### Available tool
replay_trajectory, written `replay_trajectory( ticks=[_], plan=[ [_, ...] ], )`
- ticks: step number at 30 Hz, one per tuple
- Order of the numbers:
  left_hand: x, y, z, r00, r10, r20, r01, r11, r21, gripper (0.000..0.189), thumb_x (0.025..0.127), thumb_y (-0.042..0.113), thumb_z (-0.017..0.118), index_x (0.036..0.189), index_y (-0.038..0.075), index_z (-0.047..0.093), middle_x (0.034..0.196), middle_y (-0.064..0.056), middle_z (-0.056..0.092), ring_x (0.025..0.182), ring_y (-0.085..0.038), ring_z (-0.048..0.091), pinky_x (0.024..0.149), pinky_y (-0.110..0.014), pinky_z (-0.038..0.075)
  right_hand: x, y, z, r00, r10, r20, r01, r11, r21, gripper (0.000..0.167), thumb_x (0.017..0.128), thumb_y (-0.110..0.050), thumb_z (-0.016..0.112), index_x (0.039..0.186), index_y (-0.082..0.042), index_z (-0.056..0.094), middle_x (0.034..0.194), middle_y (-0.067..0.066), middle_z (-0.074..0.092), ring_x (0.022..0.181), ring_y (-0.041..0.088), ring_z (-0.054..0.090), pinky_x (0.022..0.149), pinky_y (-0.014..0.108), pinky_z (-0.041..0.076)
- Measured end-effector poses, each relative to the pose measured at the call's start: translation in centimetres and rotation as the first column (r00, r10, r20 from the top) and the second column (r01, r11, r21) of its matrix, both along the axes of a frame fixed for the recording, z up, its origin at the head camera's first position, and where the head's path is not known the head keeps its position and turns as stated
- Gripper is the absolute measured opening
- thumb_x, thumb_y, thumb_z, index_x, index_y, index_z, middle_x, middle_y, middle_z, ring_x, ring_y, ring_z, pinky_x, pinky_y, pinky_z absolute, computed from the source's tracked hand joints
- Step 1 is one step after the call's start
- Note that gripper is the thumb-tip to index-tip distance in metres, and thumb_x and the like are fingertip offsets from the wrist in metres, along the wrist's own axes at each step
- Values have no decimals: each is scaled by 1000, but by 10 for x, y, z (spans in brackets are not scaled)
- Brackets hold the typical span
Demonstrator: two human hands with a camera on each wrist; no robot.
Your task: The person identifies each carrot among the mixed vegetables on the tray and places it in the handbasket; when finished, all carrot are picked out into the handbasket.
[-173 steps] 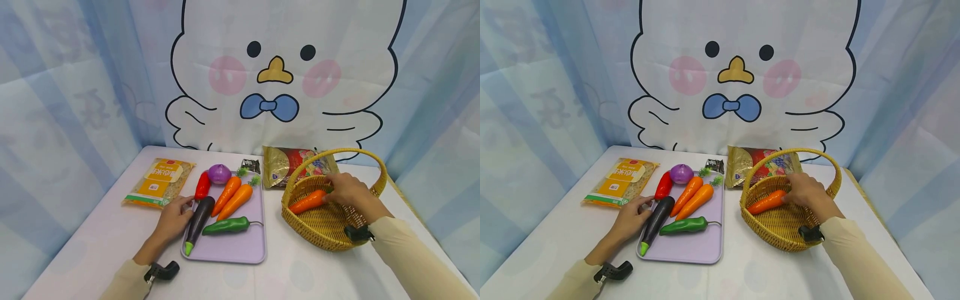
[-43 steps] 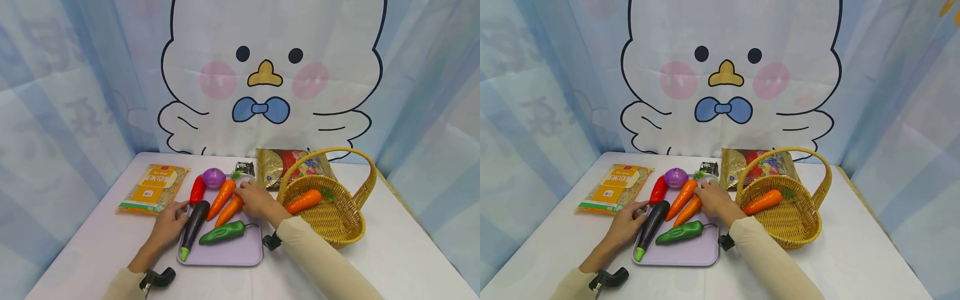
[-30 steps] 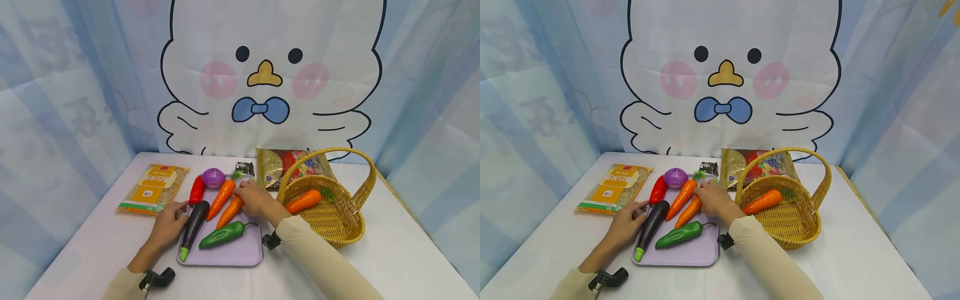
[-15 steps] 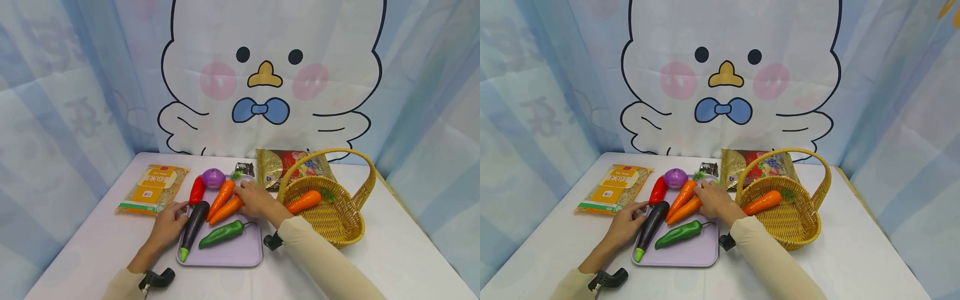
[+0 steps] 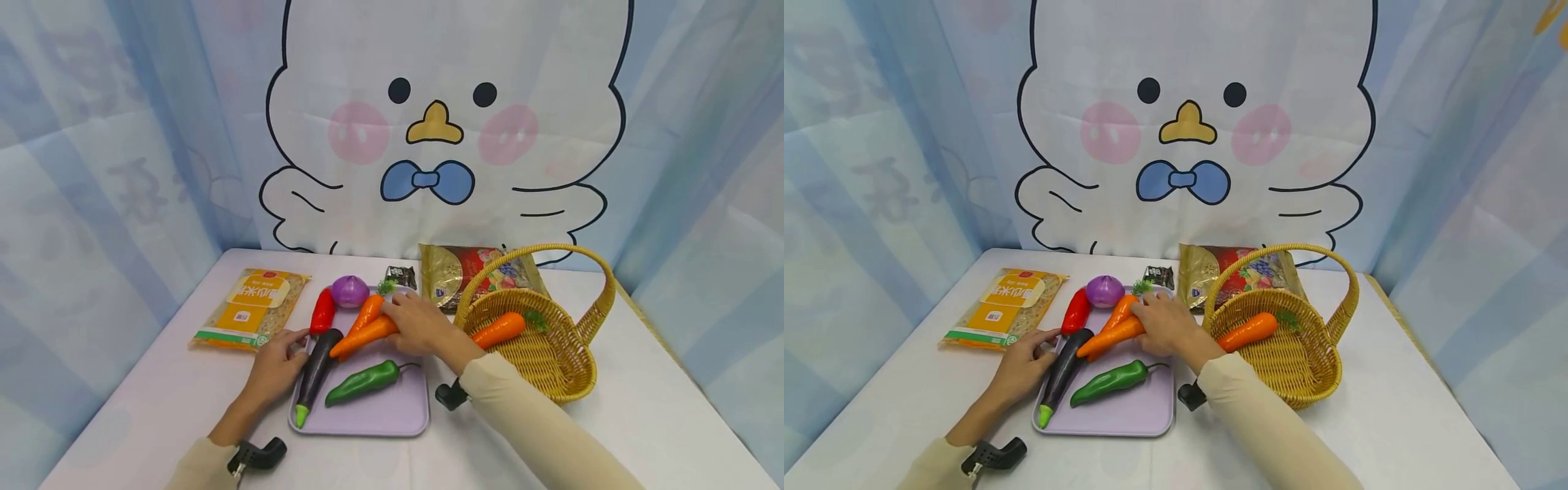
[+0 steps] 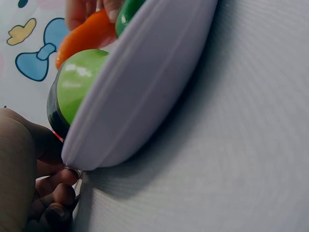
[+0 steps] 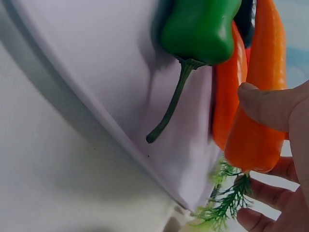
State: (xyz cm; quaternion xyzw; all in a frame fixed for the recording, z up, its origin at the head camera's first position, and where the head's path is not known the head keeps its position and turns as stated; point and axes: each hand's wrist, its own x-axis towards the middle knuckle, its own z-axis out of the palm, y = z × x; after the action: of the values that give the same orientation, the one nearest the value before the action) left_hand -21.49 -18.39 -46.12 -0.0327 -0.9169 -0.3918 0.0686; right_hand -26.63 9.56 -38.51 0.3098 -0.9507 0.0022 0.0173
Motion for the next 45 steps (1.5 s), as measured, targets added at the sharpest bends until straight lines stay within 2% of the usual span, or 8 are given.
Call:
replay_trajectory(
  ticks=[11,17,24,32,39,45],
  plan=[
    [0,1,-1,1000,-1,-10,1,1000,-16,46,89,7,61,134,2,64,104,-9,64,75,-19,49,64,-29,39,9,3,11,1000,23,-19,-24,999,-48,55,90,-45,72,137,-20,60,124,5,59,112,25,54,92,45,44],
    [-1,2,-2,1000,-3,-21,2,1000,-27,47,88,7,61,134,2,64,105,-9,64,76,-19,50,66,-30,40,16,5,16,998,34,-61,-37,998,-50,57,91,-48,70,139,-19,60,118,5,60,105,25,52,85,42,43],
    [-1,2,-2,1000,-7,-12,6,1000,-17,47,88,6,61,135,2,64,107,-9,65,79,-20,50,67,-31,41,29,11,25,993,41,-110,-49,996,-71,57,92,-49,69,138,-18,62,115,4,62,104,25,54,85,44,44],
    [0,2,-1,1000,-1,-10,1,1000,-17,45,89,8,61,134,2,64,105,-8,64,76,-19,49,65,-29,39,43,19,34,985,59,-163,-73,994,-82,53,92,-54,67,135,-22,64,113,0,61,99,21,49,83,42,39],
    [0,1,-1,1000,1,-9,-1,1000,-16,45,90,7,61,135,2,64,106,-9,64,76,-19,49,65,-29,40,52,24,39,985,79,-150,-98,987,-126,52,92,-51,68,135,-21,64,110,-1,61,96,20,49,87,44,43],
    [-1,1,-1,1000,2,-4,-2,1000,-16,46,90,7,61,135,3,64,106,-8,64,77,-19,49,65,-30,40,64,29,47,988,86,-126,-105,982,-155,51,92,-50,68,133,-22,64,109,-3,60,95,17,50,78,35,42]
  ],
)
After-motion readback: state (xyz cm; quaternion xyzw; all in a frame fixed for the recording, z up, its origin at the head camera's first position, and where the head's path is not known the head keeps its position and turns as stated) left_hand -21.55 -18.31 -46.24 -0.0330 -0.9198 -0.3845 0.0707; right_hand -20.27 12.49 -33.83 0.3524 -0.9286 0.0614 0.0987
